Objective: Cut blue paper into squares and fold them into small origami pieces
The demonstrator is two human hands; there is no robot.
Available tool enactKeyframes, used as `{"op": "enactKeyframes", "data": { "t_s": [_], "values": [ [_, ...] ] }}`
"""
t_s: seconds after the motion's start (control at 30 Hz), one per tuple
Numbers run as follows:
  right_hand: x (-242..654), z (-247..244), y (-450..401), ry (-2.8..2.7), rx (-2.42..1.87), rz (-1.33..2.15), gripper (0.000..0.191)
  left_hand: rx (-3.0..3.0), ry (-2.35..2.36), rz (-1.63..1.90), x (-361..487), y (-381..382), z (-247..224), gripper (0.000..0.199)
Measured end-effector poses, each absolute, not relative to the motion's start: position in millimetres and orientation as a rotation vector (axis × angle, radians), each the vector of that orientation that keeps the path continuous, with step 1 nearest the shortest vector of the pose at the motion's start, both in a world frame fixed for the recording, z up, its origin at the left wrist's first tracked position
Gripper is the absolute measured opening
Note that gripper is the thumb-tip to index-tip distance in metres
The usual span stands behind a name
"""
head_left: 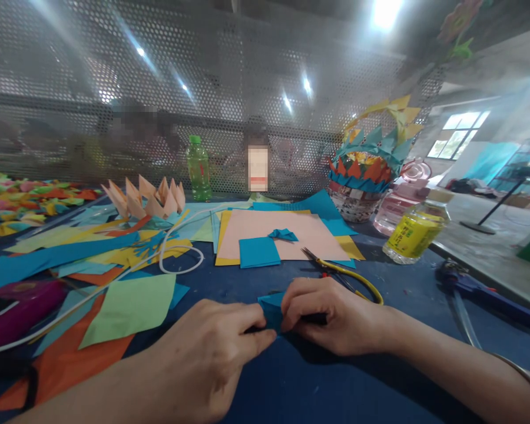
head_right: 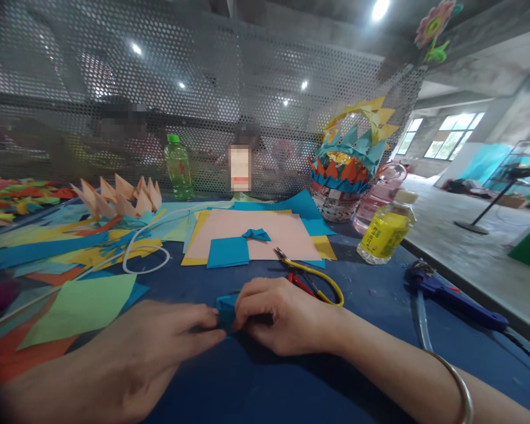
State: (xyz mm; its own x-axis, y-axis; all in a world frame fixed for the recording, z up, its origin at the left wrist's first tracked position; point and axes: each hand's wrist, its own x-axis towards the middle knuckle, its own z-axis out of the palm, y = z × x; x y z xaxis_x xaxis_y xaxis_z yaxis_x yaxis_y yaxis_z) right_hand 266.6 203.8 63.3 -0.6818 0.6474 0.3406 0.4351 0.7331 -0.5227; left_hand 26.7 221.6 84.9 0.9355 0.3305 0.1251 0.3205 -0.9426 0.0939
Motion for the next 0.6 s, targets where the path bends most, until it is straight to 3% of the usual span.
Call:
{"op": "enactKeyframes", "data": {
  "t_s": [0.6],
  "values": [
    [266.4, 68.2, 200.4, -2.559, -0.659, 0.285, 0.032, 3.139, 0.501, 0.312, 29.0, 216.3, 80.0, 0.039]
  ]
}}
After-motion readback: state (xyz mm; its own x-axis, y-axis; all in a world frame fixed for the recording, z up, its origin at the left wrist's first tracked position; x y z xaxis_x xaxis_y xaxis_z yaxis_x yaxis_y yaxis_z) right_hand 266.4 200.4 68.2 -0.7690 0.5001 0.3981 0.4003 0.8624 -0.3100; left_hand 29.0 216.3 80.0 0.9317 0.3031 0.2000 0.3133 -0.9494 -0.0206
